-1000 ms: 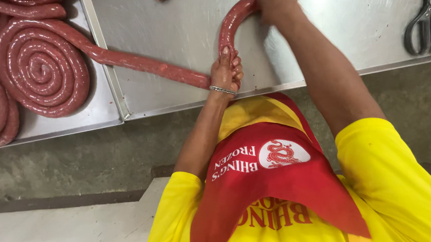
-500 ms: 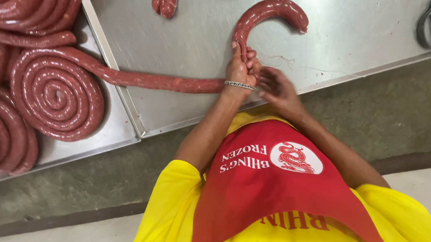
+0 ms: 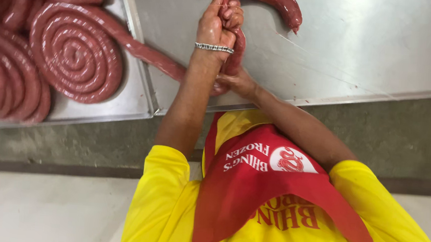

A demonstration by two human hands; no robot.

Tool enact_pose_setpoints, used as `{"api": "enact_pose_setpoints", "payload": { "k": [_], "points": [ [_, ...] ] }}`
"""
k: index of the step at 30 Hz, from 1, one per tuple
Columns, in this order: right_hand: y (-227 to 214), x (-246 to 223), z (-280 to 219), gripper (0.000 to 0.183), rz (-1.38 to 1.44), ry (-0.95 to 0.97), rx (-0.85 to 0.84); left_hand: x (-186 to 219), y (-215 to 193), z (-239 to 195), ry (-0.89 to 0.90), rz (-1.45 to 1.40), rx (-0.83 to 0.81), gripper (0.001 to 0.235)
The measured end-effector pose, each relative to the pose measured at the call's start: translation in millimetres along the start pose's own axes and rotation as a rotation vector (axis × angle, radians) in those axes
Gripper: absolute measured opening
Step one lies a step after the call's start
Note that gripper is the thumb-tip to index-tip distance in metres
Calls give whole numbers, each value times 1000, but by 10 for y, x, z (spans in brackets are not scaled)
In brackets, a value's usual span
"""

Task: The person ties off a long strand of sausage into individual links and cuts them apart using scissors at a stainless steel table.

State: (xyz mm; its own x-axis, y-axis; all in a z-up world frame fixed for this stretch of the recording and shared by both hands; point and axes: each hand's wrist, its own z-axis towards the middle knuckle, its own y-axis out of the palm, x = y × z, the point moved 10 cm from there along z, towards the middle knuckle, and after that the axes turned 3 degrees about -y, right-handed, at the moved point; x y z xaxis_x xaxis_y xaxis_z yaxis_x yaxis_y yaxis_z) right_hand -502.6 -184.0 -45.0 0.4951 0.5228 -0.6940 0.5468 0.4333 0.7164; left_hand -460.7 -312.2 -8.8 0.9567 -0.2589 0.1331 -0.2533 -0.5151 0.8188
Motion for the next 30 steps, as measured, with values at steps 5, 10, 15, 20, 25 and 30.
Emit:
{"api": "enact_pose_setpoints", "payload": {
  "k": [5, 10, 15, 20, 25, 30],
  "points": [
    [-184, -181, -60, 37, -147, 203, 125, 576, -240, -219, -42, 149, -109, 34],
    [-408, -1030, -57, 59, -508, -3, 210, 389, -666, -2, 117, 154, -61, 39],
    [-422, -1685, -365, 62, -1024, -52, 158, -411, -620, 231, 101, -119, -49, 39],
    [-179, -1868, -846, 64, -1490, -173, 110, -916, -408, 0, -10, -51, -55, 47],
    [-199, -1510, -1160, 53, -1587, -83, 215, -1105, -423, -377, -104, 90, 33, 63],
    [-132, -1380, -1072, 39, -1598, -127, 210, -1127, -494, -545, -117, 178, 60, 71]
  ]
}}
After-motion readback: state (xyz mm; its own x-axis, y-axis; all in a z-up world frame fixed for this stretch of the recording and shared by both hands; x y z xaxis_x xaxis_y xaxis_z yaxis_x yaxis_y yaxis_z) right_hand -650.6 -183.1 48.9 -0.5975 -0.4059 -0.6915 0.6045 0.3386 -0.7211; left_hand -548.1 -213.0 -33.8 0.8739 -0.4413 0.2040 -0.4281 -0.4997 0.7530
